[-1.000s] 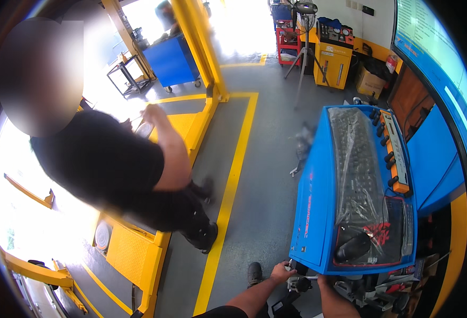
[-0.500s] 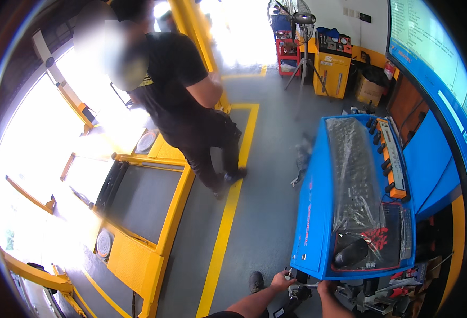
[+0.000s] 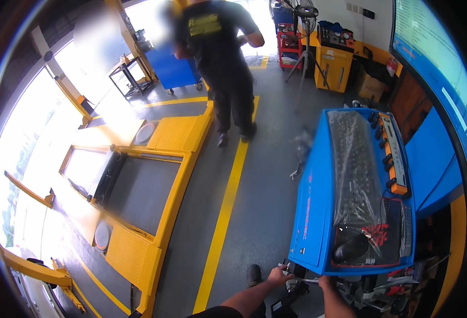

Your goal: The person pushes and adjusts an alignment sensor on its stand and uses a computer interface to calibrate it.

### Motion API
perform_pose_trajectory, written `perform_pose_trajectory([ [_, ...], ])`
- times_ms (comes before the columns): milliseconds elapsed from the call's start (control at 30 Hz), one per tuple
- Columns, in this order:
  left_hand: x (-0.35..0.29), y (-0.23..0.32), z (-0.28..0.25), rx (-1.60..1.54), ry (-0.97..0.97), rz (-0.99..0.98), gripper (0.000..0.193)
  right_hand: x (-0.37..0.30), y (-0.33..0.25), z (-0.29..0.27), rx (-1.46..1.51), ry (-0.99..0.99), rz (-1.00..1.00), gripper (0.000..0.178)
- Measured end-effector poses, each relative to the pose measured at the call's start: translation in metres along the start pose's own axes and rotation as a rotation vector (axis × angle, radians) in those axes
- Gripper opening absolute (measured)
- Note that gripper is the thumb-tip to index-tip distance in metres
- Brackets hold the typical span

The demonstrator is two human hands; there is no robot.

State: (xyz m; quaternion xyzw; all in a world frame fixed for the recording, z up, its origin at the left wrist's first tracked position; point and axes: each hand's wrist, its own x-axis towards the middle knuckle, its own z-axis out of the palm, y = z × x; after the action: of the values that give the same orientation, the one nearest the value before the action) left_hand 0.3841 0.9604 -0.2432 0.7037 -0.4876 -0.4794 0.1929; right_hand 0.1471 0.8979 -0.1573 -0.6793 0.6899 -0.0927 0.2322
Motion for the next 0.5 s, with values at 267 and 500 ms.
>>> perform_pose_trajectory([
  [267, -0.011, 0.017, -0.012, -0.057, -0.072, -0.062, 0.069, -0.001, -0.001, 0.029, 0.058, -0.053, 0.474, 0.044],
  [500, -0.016, 0.005, -0.004, -0.074, 0.03, -0.021, 0.066, -0.002, -0.005, 0.019, 0.177, -0.091, 0.405, 0.046],
])
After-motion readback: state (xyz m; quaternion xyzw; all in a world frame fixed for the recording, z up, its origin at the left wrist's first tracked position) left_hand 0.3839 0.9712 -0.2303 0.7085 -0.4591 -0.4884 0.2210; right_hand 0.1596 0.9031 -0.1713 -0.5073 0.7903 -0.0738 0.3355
